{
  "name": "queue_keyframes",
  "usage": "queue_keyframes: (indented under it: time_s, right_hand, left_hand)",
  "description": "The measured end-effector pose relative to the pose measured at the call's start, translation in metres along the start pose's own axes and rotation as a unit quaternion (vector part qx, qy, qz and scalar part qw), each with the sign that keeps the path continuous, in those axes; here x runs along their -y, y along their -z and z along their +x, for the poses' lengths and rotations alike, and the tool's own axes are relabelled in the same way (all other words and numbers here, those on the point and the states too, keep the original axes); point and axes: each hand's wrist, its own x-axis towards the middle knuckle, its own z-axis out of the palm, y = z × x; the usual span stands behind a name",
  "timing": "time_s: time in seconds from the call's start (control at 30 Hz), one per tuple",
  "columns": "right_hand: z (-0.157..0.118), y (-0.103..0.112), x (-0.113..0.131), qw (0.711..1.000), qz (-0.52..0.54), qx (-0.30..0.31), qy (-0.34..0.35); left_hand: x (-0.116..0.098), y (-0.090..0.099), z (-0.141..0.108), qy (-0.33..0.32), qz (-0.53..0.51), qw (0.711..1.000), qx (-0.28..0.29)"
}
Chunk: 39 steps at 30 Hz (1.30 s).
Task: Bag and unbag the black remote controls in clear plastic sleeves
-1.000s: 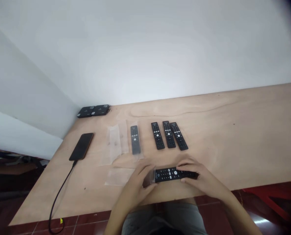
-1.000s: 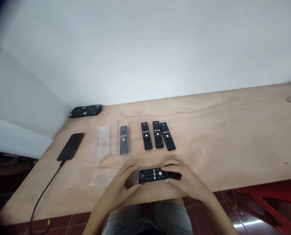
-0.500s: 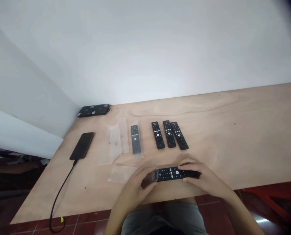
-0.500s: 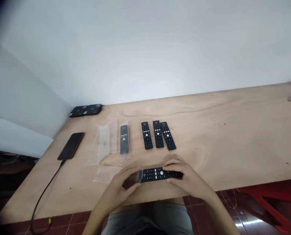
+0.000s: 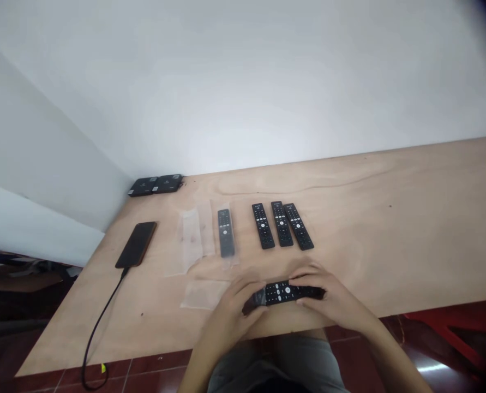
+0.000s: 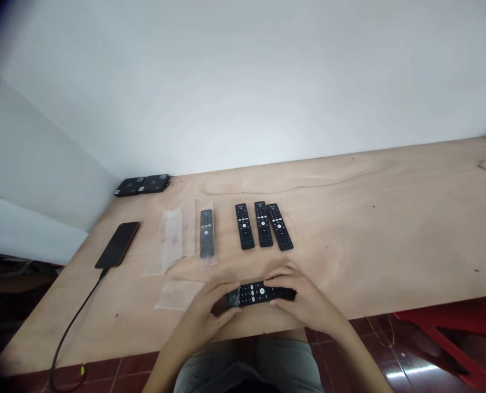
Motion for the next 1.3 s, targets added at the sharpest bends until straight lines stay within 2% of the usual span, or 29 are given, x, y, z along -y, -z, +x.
queue_keyframes:
  time_s: [0.3,0.47,0.63,0.7,0.9,1.13,1.3]
  right_hand:
    - [0.008,-0.020,0.014,1.000,-0.014,-0.002,0.001]
    - [0.007,-0.022,0.018,0.999,-0.037,-0.001,-0.005]
    - [-0.004,-0.014,0.007,0.996,-0.072,-0.052,-0.019]
    - [-0.006,-0.013,0.004,0.995,-0.071,-0.066,-0.026]
    - [0.000,-0.025,0.005,0.998,-0.031,-0.048,-0.037]
    - [0.017,-0.042,0.024,0.999,0.011,-0.029,-0.022]
    - [0.019,-0.053,0.020,0.998,0.031,-0.050,-0.029]
  left_hand:
    - [-0.006,-0.007,0.006,0.005,0.011,1.000,0.016]
    - [-0.004,0.009,0.004,-0.003,0.024,0.999,0.038]
    - [-0.001,0.020,-0.003,0.020,0.042,0.999,0.026]
    - [0.000,0.018,-0.004,0.019,0.039,0.999,0.026]
    - [0.002,0.006,0.001,0.008,0.046,0.999,0.027]
    - [-0.008,-0.003,0.013,-0.010,0.060,0.997,0.042]
    - [-0.014,-0.009,0.023,-0.019,0.070,0.997,0.038]
